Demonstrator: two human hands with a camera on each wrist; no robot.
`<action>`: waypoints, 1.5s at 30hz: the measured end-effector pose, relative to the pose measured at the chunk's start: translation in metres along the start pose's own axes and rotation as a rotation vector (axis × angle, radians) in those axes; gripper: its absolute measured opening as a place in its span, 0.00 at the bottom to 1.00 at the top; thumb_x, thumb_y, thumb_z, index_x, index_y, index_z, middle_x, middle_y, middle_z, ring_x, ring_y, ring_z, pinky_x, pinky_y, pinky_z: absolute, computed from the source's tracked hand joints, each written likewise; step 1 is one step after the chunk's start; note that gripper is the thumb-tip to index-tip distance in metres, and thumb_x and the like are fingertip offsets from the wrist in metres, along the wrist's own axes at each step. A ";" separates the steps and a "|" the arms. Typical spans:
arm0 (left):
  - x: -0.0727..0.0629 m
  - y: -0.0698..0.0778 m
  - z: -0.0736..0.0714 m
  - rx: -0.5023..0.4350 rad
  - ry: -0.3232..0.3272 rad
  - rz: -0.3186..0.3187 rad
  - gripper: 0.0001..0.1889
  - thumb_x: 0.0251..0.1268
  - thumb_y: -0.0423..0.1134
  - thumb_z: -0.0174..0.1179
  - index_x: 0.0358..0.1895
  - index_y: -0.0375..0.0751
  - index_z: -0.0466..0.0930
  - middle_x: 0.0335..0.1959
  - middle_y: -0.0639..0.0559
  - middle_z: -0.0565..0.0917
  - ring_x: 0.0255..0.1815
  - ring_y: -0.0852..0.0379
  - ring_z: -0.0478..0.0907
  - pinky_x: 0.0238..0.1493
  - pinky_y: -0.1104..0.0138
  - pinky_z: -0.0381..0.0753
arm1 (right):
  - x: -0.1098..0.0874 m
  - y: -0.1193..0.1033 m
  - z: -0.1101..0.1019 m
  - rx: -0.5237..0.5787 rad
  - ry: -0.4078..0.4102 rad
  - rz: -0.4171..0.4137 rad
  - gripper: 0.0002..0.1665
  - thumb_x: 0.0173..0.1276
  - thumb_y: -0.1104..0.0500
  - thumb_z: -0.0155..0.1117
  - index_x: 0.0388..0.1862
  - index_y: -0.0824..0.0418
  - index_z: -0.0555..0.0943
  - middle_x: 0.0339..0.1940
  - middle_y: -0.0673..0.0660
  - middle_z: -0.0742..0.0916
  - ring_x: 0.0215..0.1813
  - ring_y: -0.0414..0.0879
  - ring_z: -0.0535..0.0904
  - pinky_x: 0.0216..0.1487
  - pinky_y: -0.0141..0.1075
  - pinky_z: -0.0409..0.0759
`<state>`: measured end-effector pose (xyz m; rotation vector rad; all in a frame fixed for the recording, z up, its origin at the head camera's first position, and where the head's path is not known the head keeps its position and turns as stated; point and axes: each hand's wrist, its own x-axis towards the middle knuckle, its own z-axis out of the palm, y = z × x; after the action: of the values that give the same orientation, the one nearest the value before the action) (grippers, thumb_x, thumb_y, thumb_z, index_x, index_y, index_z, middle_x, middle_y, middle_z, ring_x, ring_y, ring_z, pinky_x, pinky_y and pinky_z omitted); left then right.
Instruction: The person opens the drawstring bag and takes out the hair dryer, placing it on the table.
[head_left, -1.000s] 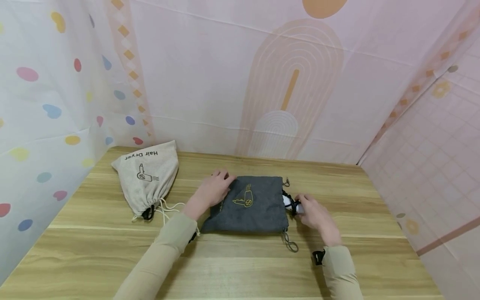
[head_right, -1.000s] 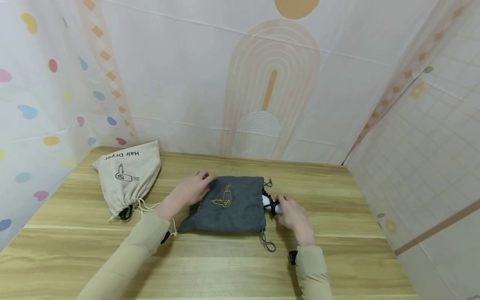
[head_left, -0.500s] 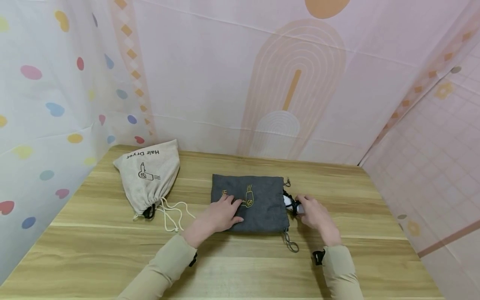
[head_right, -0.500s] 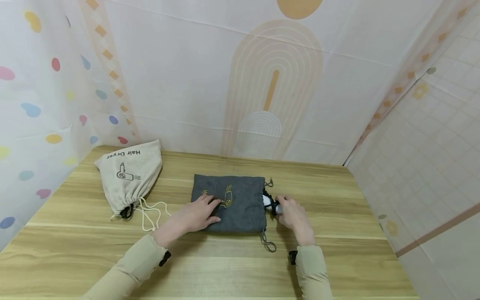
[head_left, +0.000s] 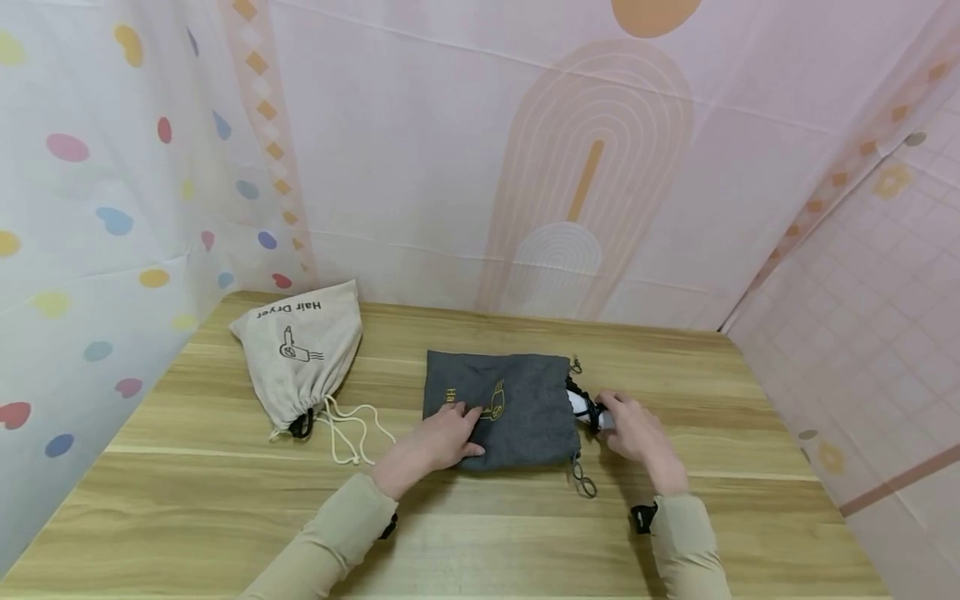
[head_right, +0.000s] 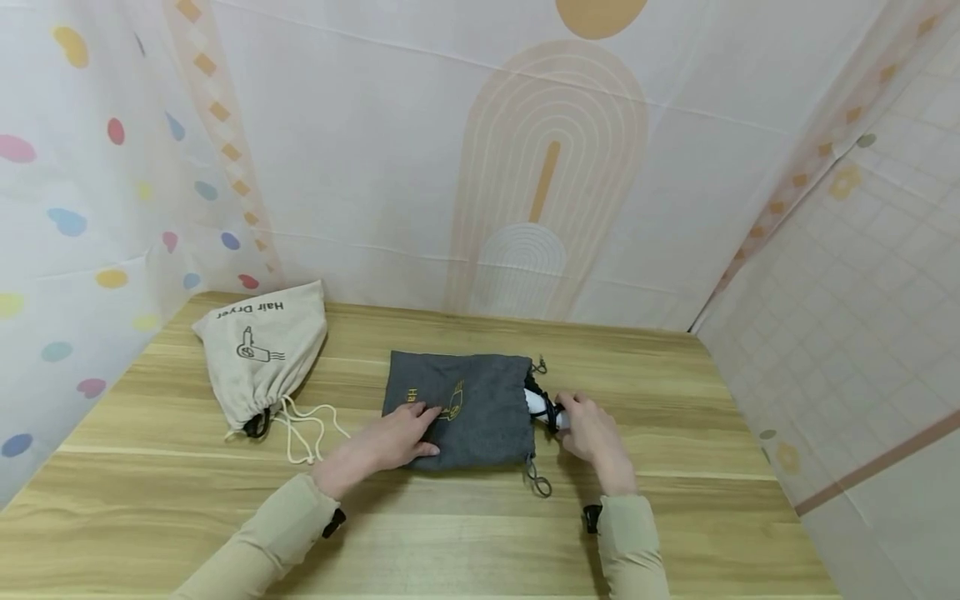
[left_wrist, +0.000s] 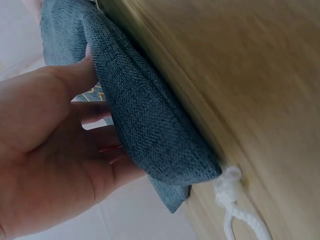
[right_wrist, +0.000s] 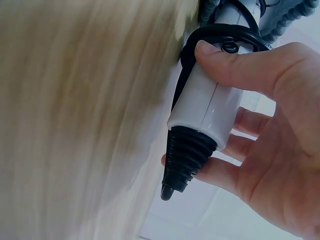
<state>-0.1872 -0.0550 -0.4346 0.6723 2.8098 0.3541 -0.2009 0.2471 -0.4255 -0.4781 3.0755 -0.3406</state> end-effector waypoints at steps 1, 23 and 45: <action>-0.001 0.001 0.000 0.000 -0.001 -0.002 0.34 0.64 0.53 0.56 0.67 0.33 0.65 0.64 0.31 0.70 0.67 0.36 0.66 0.65 0.53 0.70 | -0.001 0.001 0.000 0.001 -0.001 0.002 0.30 0.52 0.70 0.66 0.57 0.61 0.74 0.55 0.68 0.80 0.44 0.59 0.81 0.34 0.46 0.80; -0.003 0.013 -0.006 0.033 -0.018 -0.060 0.33 0.61 0.51 0.60 0.65 0.34 0.67 0.65 0.31 0.70 0.68 0.36 0.64 0.61 0.52 0.74 | -0.016 0.019 -0.006 0.052 0.000 0.013 0.27 0.54 0.66 0.69 0.55 0.65 0.74 0.49 0.69 0.82 0.36 0.52 0.81 0.32 0.41 0.79; -0.003 0.016 -0.006 0.047 -0.002 -0.051 0.33 0.59 0.50 0.62 0.64 0.33 0.69 0.63 0.29 0.71 0.66 0.35 0.68 0.60 0.53 0.75 | -0.027 0.026 -0.009 0.075 0.015 0.035 0.25 0.52 0.62 0.71 0.49 0.61 0.76 0.42 0.62 0.85 0.31 0.47 0.78 0.29 0.39 0.75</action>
<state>-0.1797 -0.0436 -0.4237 0.6090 2.8357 0.2793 -0.1836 0.2814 -0.4226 -0.4200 3.0678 -0.4595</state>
